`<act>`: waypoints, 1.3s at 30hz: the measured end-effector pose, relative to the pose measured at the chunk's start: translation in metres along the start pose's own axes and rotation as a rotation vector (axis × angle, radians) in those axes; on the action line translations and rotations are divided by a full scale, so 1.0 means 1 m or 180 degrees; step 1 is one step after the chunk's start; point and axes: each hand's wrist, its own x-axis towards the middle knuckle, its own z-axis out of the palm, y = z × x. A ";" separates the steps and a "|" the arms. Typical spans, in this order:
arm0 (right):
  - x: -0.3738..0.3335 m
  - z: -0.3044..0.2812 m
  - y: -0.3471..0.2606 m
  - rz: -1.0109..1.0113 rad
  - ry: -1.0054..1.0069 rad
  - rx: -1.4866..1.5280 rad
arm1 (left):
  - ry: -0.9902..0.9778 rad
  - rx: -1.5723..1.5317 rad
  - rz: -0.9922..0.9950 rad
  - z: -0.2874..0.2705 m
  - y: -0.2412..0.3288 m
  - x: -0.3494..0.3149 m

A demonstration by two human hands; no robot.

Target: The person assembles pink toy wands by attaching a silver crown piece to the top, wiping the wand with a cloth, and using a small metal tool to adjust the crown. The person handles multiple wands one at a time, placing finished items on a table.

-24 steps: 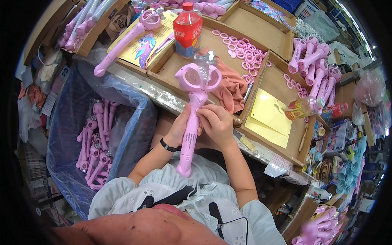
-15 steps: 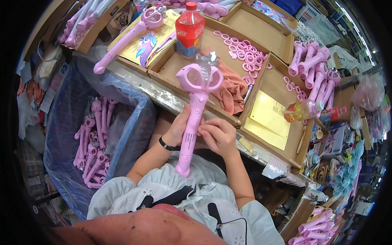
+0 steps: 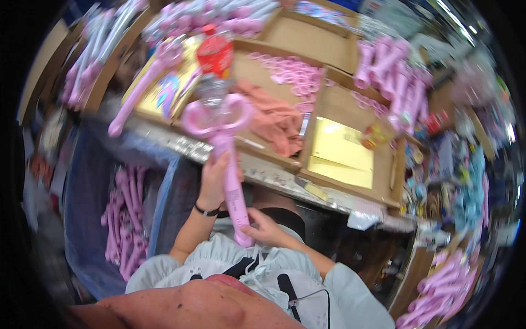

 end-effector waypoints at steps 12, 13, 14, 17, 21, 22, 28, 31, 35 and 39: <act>-0.058 -0.022 -0.036 -0.0103 0.1187 -0.1338 | -0.2323 -0.0503 0.0574 0.046 0.006 0.001; -0.072 -0.017 -0.036 -0.0205 0.1385 -0.1319 | -0.2060 -0.0306 0.0571 0.055 0.004 0.002; -0.085 -0.014 -0.036 -0.0326 0.1567 -0.1324 | -0.1881 -0.0248 0.0640 0.066 0.001 0.006; -0.117 -0.003 -0.041 -0.0469 0.2445 -0.0918 | -0.3154 -0.0539 0.0018 0.099 -0.014 0.017; -0.200 -0.030 -0.067 -0.0678 0.3599 -0.0314 | -0.3102 0.0559 -0.0620 0.101 -0.035 -0.001; -0.223 -0.046 -0.076 -0.0852 0.4113 -0.0003 | -0.3272 0.1166 -0.0744 0.097 -0.040 -0.007; -0.403 -0.163 -0.152 -0.0733 0.6449 -0.0660 | -0.3514 0.1810 -0.1343 0.039 -0.061 -0.025; -0.473 -0.220 -0.159 0.0332 0.7272 -0.0849 | -0.3098 0.1931 -0.1435 0.001 -0.068 -0.020; -0.555 -0.300 -0.121 0.1545 0.7371 -0.1348 | -0.2108 0.1634 -0.1761 -0.041 -0.052 -0.023; -0.625 -0.386 -0.082 0.2911 0.7325 -0.2277 | -0.1171 0.2398 -0.1116 -0.054 -0.021 -0.044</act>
